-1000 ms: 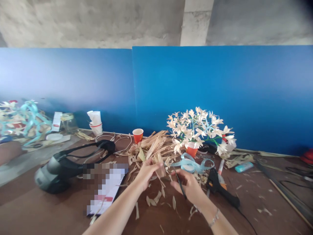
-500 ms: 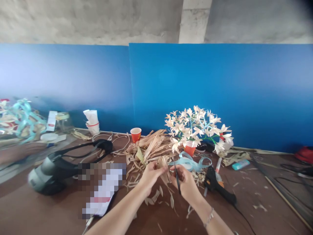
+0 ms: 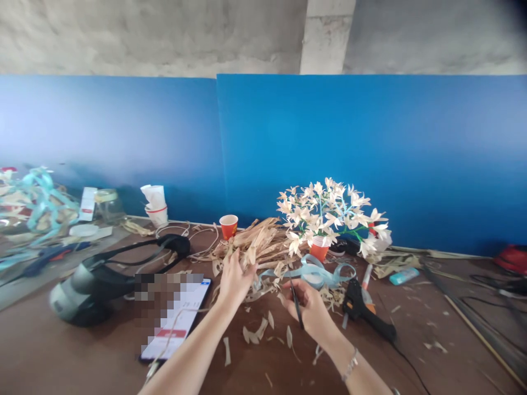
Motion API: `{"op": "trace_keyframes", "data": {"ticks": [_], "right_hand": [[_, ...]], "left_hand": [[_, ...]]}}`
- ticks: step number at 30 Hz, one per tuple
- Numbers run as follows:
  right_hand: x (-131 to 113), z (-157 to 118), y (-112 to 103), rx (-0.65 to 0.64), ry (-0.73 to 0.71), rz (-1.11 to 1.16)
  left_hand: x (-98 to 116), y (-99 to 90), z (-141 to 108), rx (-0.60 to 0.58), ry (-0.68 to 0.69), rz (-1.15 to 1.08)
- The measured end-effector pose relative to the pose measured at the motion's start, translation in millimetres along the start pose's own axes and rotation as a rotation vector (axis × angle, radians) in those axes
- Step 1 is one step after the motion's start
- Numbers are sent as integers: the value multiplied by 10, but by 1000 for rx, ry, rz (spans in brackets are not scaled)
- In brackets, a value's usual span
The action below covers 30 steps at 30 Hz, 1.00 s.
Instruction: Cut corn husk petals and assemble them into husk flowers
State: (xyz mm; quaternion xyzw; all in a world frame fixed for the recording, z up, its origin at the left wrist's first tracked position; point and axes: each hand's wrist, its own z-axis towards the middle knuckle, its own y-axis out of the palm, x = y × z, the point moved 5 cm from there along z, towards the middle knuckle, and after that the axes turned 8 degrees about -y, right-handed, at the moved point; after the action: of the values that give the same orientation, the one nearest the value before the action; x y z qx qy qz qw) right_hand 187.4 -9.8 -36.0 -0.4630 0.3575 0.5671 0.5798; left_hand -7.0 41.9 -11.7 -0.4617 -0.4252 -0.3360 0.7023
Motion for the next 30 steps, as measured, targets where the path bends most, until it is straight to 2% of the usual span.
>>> {"op": "trace_keyframes", "data": {"ticks": [3,5,7,9,12,17,21,23,27,30], "right_hand": [[4,-7,1,-16,11,-7],[-2,-7,1,-28,25,5],[-15,-2,-11,-20,53,35],[-28,4,-31,-6,88,75],[-39,12,-54,-2,116,156],[-44,9,-53,-19,122,215],[-39,11,-79,-9,154,166],[-27,16,-150,18,152,16],[-80,21,-331,84,30,-533],[-125,7,-371,53,-8,-788]], "left_hand": [[160,-51,-96,175,245,234],[311,-33,-189,159,463,280],[438,55,-300,-21,658,309],[519,155,-424,-237,784,321],[590,244,-569,-437,849,280],[631,288,-645,-513,858,252],[573,291,-581,-488,798,248],[513,265,-488,-412,701,231],[380,153,-279,-195,486,136],[320,123,-207,-169,391,46]]}}
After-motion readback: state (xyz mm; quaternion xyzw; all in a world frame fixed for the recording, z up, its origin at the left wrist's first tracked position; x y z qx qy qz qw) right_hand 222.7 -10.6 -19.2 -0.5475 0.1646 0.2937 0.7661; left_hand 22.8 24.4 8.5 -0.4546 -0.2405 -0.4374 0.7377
